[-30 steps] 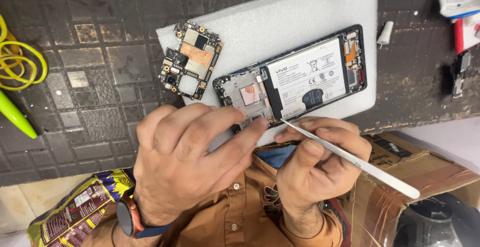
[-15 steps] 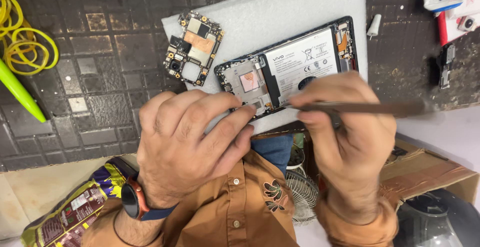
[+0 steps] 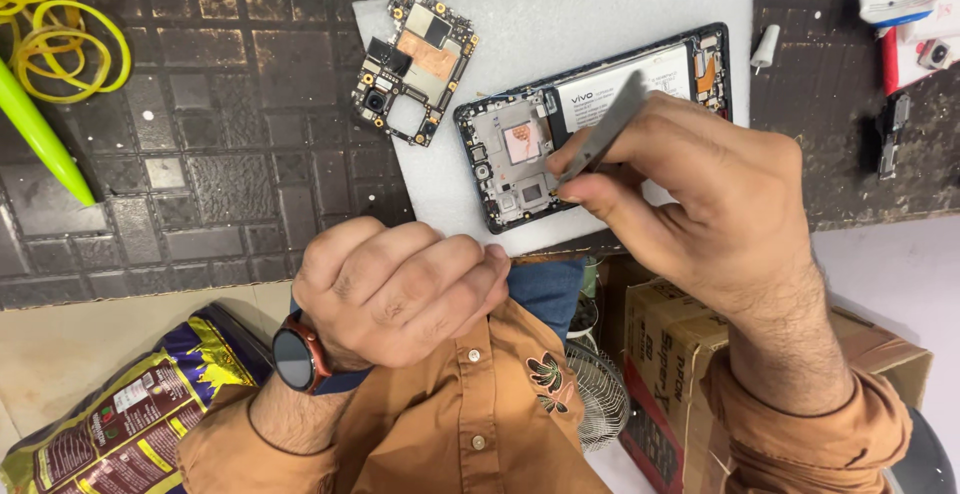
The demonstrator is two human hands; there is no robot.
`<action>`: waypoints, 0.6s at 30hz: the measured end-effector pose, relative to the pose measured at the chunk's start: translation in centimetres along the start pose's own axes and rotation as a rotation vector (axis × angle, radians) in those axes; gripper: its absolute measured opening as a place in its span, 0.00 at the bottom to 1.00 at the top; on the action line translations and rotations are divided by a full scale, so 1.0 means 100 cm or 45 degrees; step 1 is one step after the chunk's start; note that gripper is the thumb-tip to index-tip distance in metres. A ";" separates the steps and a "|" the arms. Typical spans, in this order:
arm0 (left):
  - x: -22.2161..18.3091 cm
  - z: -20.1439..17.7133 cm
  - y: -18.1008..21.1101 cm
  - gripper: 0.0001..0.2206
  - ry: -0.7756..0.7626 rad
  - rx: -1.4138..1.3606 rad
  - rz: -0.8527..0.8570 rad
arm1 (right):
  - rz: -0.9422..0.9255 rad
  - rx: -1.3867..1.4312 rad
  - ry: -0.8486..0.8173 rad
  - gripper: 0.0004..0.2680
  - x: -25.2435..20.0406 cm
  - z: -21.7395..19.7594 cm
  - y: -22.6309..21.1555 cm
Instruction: The person uses a metal prying tool to separate the back cover of a smartphone, then uses tweezers to disconnect internal ribbon cables and remove the motherboard. The person briefly powers on the device to test the screen, then continues to remove internal components.
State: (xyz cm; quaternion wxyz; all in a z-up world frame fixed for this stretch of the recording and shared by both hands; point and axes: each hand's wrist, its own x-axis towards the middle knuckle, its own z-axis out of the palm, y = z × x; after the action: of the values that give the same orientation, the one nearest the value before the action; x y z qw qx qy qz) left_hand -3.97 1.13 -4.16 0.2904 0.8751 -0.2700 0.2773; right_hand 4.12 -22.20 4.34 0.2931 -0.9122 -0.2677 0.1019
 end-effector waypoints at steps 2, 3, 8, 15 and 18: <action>-0.001 0.000 0.000 0.06 0.001 0.002 0.002 | -0.044 0.004 -0.016 0.06 0.003 0.000 0.000; -0.001 0.000 -0.001 0.06 0.000 0.002 0.002 | -0.050 -0.013 -0.022 0.06 0.004 -0.001 -0.001; -0.002 0.000 -0.001 0.06 -0.002 0.011 0.010 | -0.008 -0.127 -0.053 0.08 0.005 -0.003 -0.003; -0.002 -0.003 -0.002 0.05 -0.029 -0.011 0.002 | -0.091 -0.146 -0.080 0.08 0.008 -0.002 -0.001; 0.000 -0.003 -0.001 0.05 -0.037 -0.013 -0.010 | -0.146 -0.171 -0.093 0.09 0.011 -0.003 -0.003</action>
State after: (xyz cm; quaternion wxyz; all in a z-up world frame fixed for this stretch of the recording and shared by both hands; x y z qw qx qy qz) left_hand -4.03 1.40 -4.01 0.2920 0.8787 -0.2721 0.2621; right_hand 4.98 -21.54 4.77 0.2266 -0.9086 -0.3363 0.1000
